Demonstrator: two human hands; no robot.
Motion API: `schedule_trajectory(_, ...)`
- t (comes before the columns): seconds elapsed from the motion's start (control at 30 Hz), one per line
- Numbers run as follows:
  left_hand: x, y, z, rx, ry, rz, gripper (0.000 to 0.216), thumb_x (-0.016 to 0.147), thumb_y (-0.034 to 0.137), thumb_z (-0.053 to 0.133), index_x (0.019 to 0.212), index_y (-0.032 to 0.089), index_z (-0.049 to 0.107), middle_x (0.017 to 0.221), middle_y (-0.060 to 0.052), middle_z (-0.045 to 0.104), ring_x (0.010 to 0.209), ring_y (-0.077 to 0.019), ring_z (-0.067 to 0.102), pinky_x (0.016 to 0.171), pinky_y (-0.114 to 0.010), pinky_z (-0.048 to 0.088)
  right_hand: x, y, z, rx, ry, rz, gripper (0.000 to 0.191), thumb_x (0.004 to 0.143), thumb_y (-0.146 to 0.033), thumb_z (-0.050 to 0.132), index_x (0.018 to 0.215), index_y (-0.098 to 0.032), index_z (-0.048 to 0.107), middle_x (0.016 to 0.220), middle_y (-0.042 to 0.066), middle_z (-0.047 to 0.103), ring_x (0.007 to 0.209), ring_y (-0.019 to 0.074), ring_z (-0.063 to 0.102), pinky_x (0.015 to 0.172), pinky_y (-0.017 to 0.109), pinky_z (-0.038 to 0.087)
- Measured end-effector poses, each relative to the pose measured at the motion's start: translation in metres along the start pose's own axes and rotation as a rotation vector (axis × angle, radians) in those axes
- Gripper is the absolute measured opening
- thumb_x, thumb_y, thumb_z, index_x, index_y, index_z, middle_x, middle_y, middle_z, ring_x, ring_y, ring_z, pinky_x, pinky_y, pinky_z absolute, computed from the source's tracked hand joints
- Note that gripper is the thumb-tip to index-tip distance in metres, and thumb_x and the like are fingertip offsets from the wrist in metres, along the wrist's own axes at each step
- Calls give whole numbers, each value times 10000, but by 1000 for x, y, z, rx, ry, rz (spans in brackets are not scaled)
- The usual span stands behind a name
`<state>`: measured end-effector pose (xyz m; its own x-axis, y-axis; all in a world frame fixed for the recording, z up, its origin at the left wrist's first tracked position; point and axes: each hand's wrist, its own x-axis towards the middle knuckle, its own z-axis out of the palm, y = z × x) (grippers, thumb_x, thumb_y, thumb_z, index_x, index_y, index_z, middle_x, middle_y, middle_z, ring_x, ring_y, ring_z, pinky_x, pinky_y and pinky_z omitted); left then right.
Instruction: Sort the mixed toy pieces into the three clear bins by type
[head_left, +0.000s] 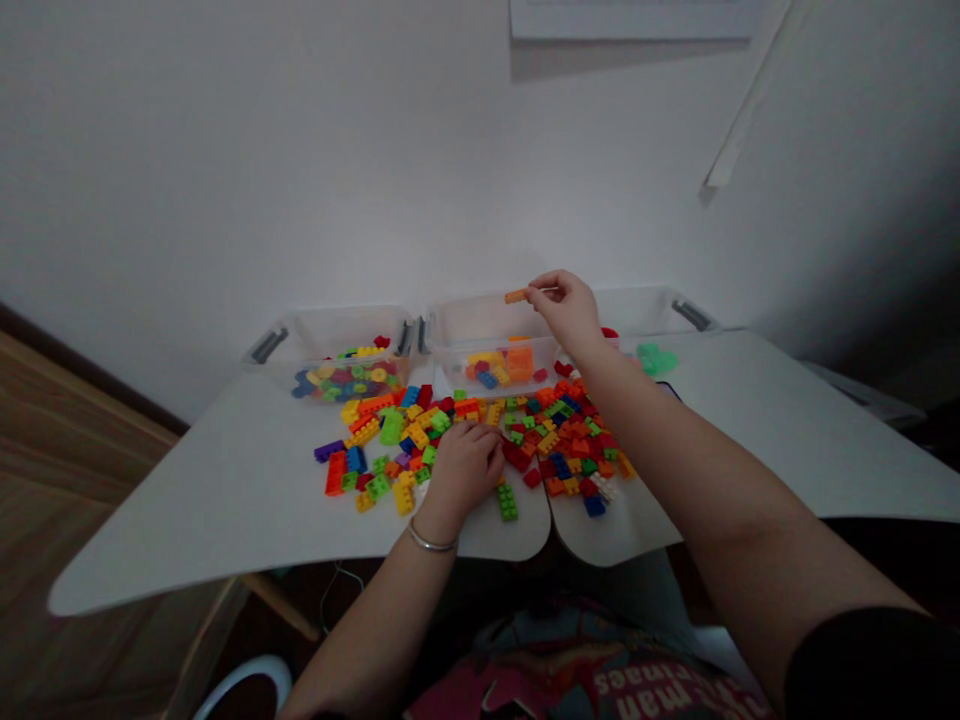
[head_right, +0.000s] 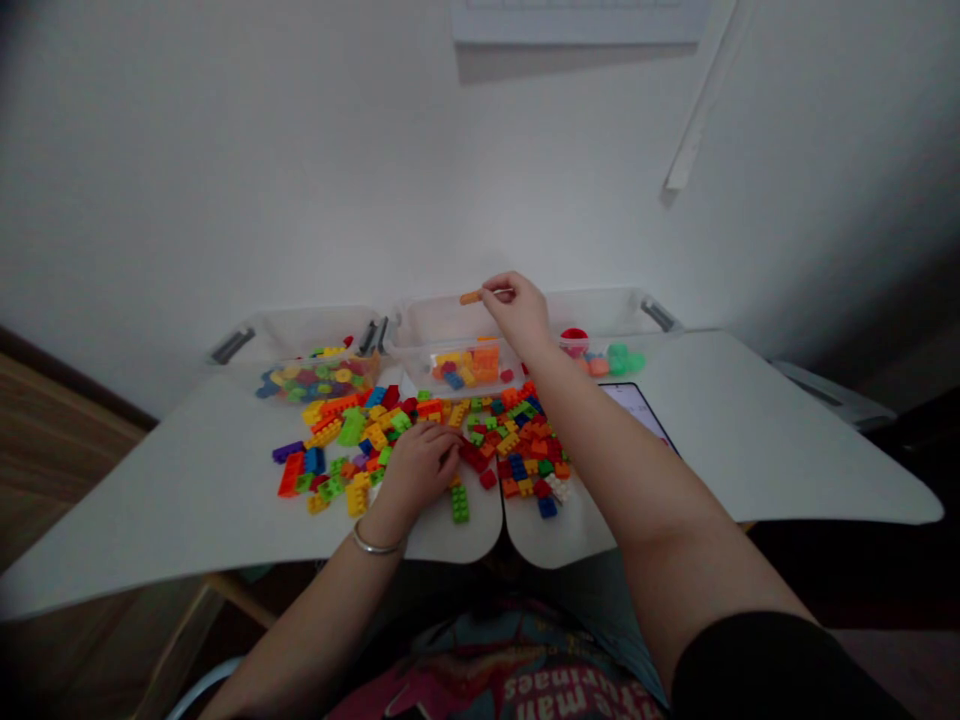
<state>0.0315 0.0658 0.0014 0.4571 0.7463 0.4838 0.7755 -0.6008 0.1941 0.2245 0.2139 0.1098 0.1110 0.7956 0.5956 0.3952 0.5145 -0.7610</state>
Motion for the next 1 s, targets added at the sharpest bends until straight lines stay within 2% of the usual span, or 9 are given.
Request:
schedule_trajectory(0.13,0,-1,1,3,10,15,160,857,143,552,843,179,708,961,-41,748,884,-221,621,862,-396,524,4,-3,17,-207,-150,75,86,782,-246,671,835,-177,666,840,28,690,783,157,653,761,306,496)
schedule_trajectory(0.33,-1,-1,2,9,7,16,150,851,138,560,825,180,702,940,-35,746,879,-221,615,855,-393,521,9,-7,28,-550,-397,209,72,748,-248,715,806,-206,714,867,50,733,778,174,657,743,310,502)
schedule_trajectory(0.43,0,0,2,12,4,14,155,854,136,555,823,181,699,932,-32,746,865,-220,614,846,-392,519,11,-7,30,-615,-477,259,81,739,-250,729,811,-212,730,869,61,739,778,182,663,733,313,506)
schedule_trajectory(0.53,0,1,1,9,-2,8,160,861,140,549,830,186,699,943,-31,745,869,-220,614,847,-394,515,10,-7,29,-611,-488,279,110,757,-266,719,848,-206,735,879,71,740,776,193,666,738,328,507)
schedule_trajectory(0.63,-1,1,0,5,-7,-2,162,866,143,546,835,189,699,943,-35,742,882,-219,614,854,-393,513,4,-10,25,-578,-384,206,150,815,-305,651,890,-200,727,918,79,736,814,212,663,760,347,502)
schedule_trajectory(0.73,-1,1,0,0,-9,-5,163,870,146,544,835,190,697,938,-41,737,891,-212,619,866,-386,512,-6,-13,15,-484,-220,6,207,883,-309,541,935,-195,706,935,72,730,856,210,656,798,346,490)
schedule_trajectory(0.87,-2,0,1,10,-6,-4,158,865,149,550,844,189,701,947,-45,737,905,-214,619,882,-393,513,-28,-9,-7,-394,-54,-245,202,876,-288,516,929,-197,689,930,71,719,908,216,635,884,372,468)
schedule_trajectory(0.93,-2,0,1,10,0,-3,156,859,148,556,850,191,705,949,-43,739,906,-217,619,882,-395,515,-45,1,-21,-360,60,-248,205,871,-293,507,947,-208,677,947,70,708,899,216,624,874,376,477)
schedule_trajectory(1.0,-2,0,1,6,1,0,157,855,147,558,852,191,708,945,-40,742,895,-218,621,879,-394,518,-63,15,-35,-319,152,-176,223,877,-307,484,982,-217,659,968,66,694,868,206,621,840,368,497)
